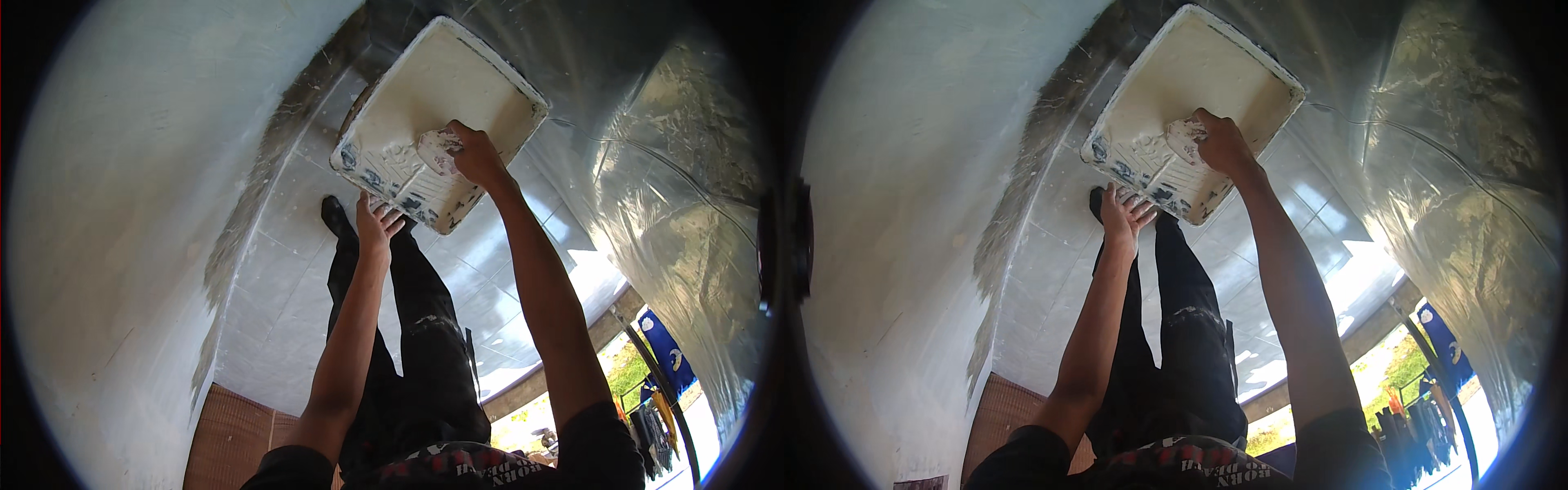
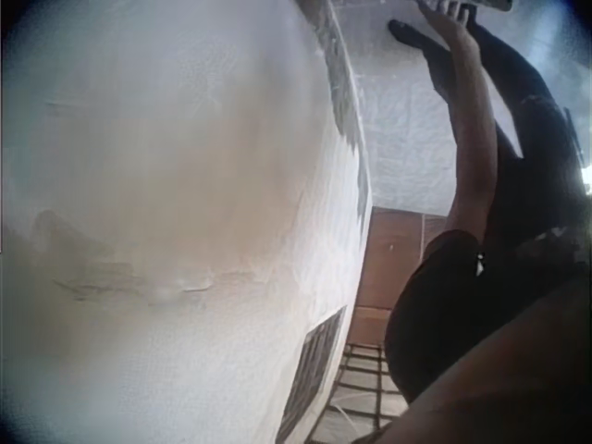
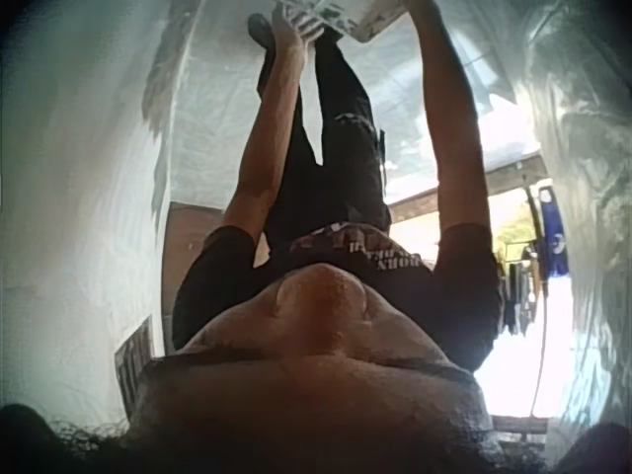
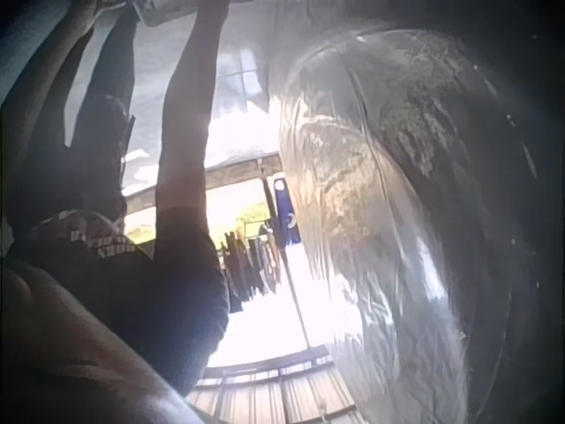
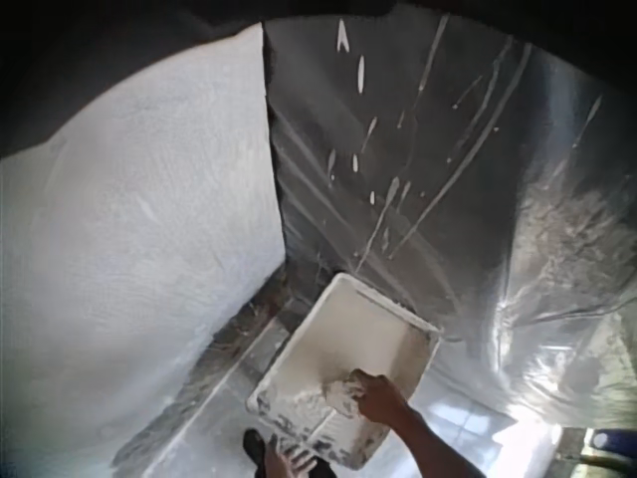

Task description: The person applies wall putty to the edge of a window frame and the adjacent wall, using their fingers and a putty knife to spread the filler.

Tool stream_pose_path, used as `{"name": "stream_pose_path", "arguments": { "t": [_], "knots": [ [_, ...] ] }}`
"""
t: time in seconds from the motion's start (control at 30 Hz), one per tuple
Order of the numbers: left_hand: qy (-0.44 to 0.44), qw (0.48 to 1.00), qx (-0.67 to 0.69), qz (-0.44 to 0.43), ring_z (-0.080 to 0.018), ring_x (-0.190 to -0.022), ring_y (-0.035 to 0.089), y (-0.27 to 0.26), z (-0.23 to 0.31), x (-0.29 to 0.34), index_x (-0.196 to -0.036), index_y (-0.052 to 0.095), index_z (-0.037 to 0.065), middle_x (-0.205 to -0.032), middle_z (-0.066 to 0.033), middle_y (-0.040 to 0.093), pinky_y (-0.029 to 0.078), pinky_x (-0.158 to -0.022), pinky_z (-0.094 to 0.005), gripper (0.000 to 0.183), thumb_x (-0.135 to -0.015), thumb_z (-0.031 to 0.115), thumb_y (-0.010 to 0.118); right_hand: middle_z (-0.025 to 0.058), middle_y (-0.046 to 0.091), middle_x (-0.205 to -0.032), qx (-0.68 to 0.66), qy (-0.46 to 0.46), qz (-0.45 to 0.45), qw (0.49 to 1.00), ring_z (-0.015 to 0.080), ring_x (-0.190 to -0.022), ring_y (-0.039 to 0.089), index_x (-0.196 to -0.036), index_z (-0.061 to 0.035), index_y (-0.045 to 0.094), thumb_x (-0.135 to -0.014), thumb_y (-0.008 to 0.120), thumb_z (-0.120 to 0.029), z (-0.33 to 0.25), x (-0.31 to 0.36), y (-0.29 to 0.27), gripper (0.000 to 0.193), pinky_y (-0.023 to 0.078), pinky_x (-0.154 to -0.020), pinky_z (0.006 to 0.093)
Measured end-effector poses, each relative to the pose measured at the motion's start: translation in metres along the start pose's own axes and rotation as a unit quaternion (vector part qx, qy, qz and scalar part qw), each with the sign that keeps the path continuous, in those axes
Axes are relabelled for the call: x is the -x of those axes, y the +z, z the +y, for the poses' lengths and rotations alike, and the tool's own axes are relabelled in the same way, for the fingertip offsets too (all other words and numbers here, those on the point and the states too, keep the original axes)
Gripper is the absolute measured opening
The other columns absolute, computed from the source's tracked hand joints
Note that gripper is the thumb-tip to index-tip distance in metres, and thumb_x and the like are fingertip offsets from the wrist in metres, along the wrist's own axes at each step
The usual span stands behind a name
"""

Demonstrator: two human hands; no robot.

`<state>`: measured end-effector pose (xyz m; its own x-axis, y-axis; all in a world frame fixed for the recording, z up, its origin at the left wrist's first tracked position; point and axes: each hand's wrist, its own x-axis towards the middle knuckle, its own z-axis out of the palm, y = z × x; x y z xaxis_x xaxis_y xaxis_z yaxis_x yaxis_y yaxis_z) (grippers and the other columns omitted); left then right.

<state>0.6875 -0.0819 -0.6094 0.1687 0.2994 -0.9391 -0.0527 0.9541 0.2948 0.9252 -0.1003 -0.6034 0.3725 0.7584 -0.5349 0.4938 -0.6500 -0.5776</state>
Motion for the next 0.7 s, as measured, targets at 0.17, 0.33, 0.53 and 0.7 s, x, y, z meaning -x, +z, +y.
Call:
{"name": "stream_pose_path", "arguments": {
  "t": [0.17, 0.33, 0.53, 0.7],
  "knots": [
    [0.017, 0.998, 0.053, -0.026, -0.0510, -0.142, 0.027, 0.018, 0.005, 0.015, -0.154, 0.012, 0.000, -0.157, -0.0297, 0.019, 0.034, -0.111, -0.0608, 0.086, -0.097, 0.058, 0.041, 0.0237, 0.069, -0.107, 0.005, -0.025, -0.029, 0.999, 0.0415, -0.103, 0.066, -0.118, -0.0047, 0.057, -0.078, 0.062, 0.003, 0.010, -0.012, 0.010, 0.041, 0.052, -0.088, 0.0438],
    [0.020, 0.995, 0.077, -0.056, -0.0533, -0.144, 0.017, 0.011, 0.010, 0.018, -0.155, 0.002, -0.001, -0.157, -0.0329, 0.009, 0.032, -0.112, -0.0618, 0.093, -0.097, 0.059, 0.043, 0.0233, 0.069, -0.105, 0.001, -0.064, -0.077, 0.995, 0.0400, -0.101, 0.067, -0.117, -0.0047, 0.058, -0.077, 0.063, 0.004, -0.020, -0.010, 0.016, 0.041, 0.053, -0.086, 0.0424],
    [0.016, 0.993, 0.097, -0.065, -0.0537, -0.145, 0.014, 0.012, 0.008, 0.016, -0.155, -0.001, -0.001, -0.157, -0.0338, 0.007, 0.030, -0.113, -0.0626, 0.095, -0.096, 0.059, 0.043, 0.0236, 0.069, -0.103, -0.023, -0.074, -0.092, 0.993, 0.0389, -0.100, 0.068, -0.117, -0.0053, 0.060, -0.078, 0.067, 0.003, -0.016, -0.011, 0.024, 0.041, 0.053, -0.085, 0.0421],
    [0.017, 0.994, 0.097, -0.053, -0.0538, -0.145, 0.014, 0.012, 0.008, 0.018, -0.155, -0.001, -0.002, -0.157, -0.0334, 0.004, 0.030, -0.113, -0.0628, 0.096, -0.096, 0.059, 0.044, 0.0242, 0.069, -0.104, -0.052, -0.072, -0.098, 0.991, 0.0390, -0.101, 0.067, -0.118, -0.0053, 0.061, -0.077, 0.066, 0.003, -0.024, -0.004, 0.043, 0.042, 0.053, -0.086, 0.0415]
  ]
}}
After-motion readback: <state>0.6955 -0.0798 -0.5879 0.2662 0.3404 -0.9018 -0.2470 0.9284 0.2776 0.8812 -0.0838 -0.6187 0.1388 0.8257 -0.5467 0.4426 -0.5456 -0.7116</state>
